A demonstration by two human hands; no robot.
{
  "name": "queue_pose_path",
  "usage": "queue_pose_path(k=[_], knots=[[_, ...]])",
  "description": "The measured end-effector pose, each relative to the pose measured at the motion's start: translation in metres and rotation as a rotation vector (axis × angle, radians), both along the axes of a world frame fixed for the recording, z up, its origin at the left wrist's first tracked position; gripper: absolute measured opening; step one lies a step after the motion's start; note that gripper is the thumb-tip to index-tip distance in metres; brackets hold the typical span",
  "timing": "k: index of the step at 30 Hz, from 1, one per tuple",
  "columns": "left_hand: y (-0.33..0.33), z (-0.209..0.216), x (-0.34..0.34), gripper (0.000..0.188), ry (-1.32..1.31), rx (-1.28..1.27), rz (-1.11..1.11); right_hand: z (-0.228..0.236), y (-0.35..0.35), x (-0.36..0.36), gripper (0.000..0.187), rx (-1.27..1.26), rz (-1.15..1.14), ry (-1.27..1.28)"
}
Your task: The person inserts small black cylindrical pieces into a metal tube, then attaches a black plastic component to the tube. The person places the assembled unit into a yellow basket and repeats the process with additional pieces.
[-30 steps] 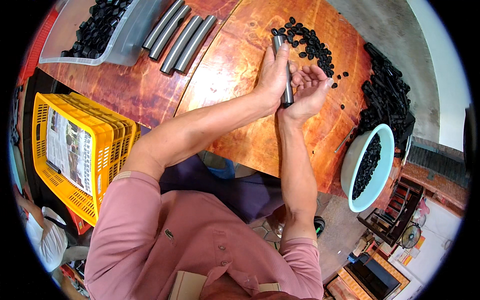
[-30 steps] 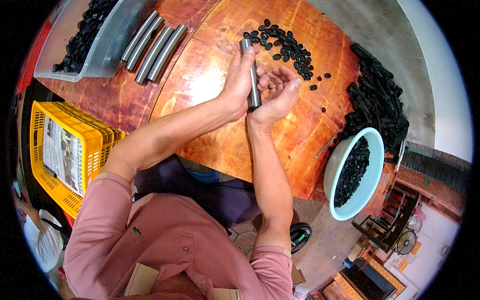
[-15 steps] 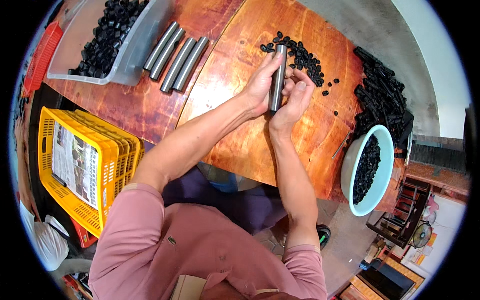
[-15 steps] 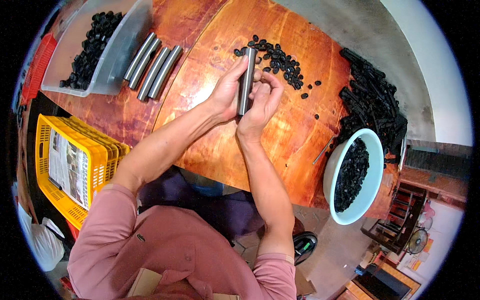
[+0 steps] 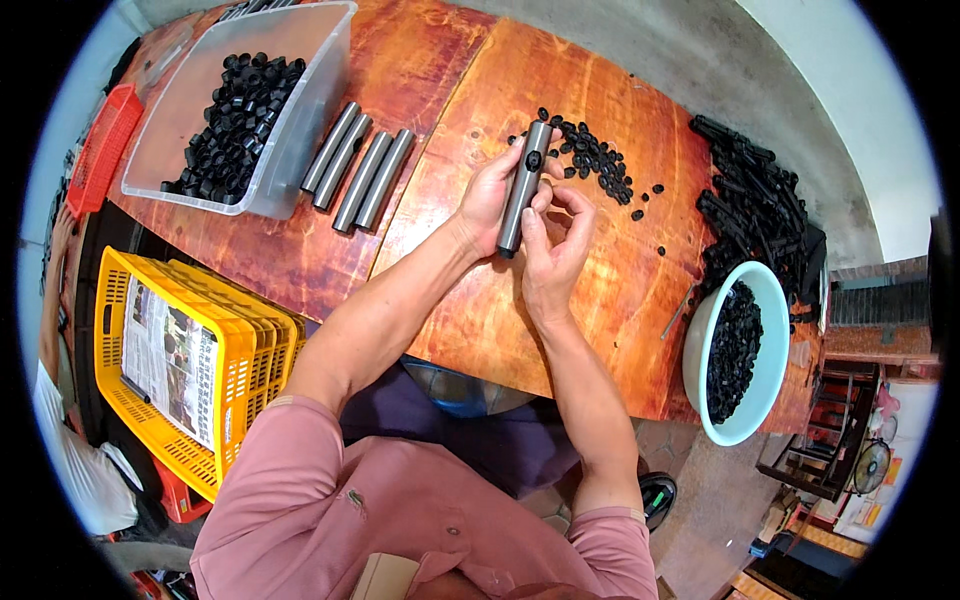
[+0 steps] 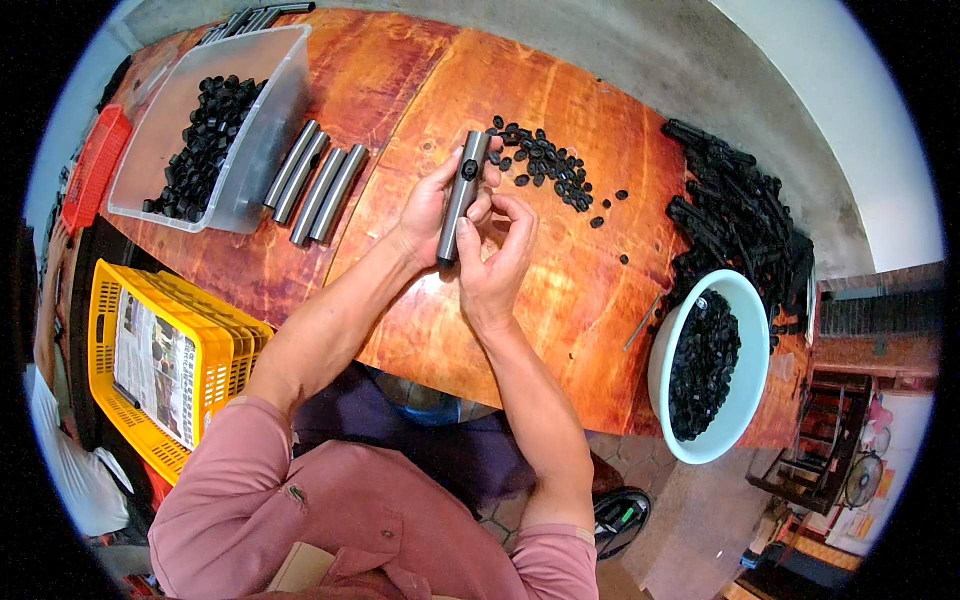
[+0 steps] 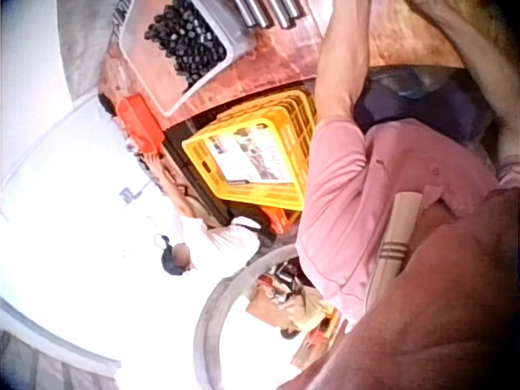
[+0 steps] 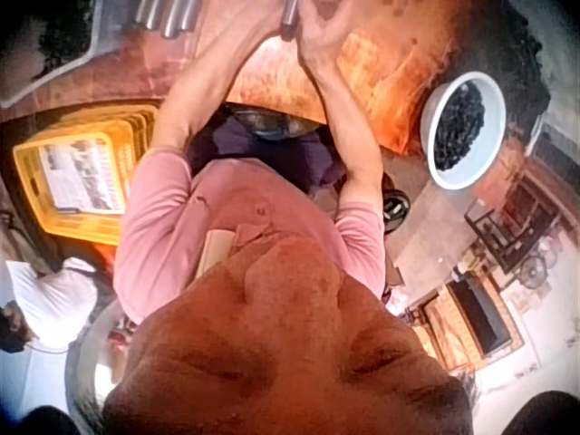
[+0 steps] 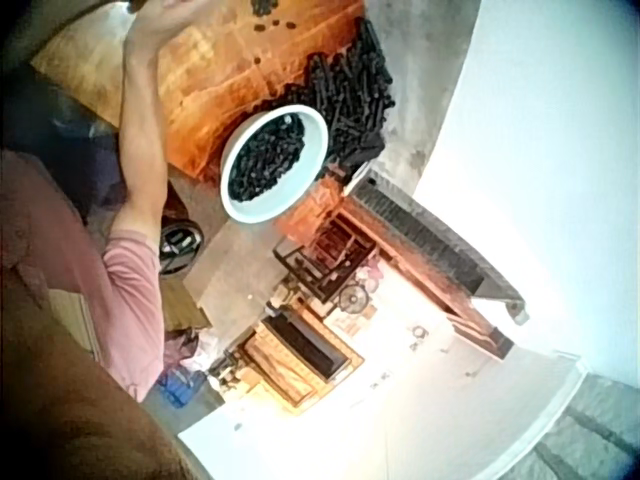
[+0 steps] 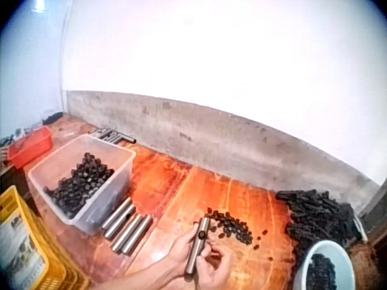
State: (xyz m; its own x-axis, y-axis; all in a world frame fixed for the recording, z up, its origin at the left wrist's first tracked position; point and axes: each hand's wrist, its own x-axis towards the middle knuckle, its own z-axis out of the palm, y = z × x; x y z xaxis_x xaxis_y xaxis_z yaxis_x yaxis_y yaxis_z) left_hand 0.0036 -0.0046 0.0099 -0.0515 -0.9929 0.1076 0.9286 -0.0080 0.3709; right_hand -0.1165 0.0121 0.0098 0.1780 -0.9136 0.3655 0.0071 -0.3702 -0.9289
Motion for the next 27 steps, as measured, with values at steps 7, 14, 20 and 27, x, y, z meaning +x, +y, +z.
queue_pose_path(k=[7,14,20,27], knots=[[-0.002,-0.002,-0.002,0.044,-0.007,0.081,0.079,-0.008,-0.002,0.002,0.047,-0.002,0.003,0.06],[0.0,0.014,0.005,0.048,-0.222,0.177,0.139,0.002,0.001,0.003,0.051,0.043,0.025,0.157],[0.001,0.015,0.008,0.043,-0.221,0.013,0.185,-0.004,-0.001,0.007,0.049,-0.002,0.036,0.122],[0.008,0.013,0.001,0.033,-0.614,-0.037,0.351,-0.01,-0.004,0.004,0.047,-0.029,-0.002,0.258]])
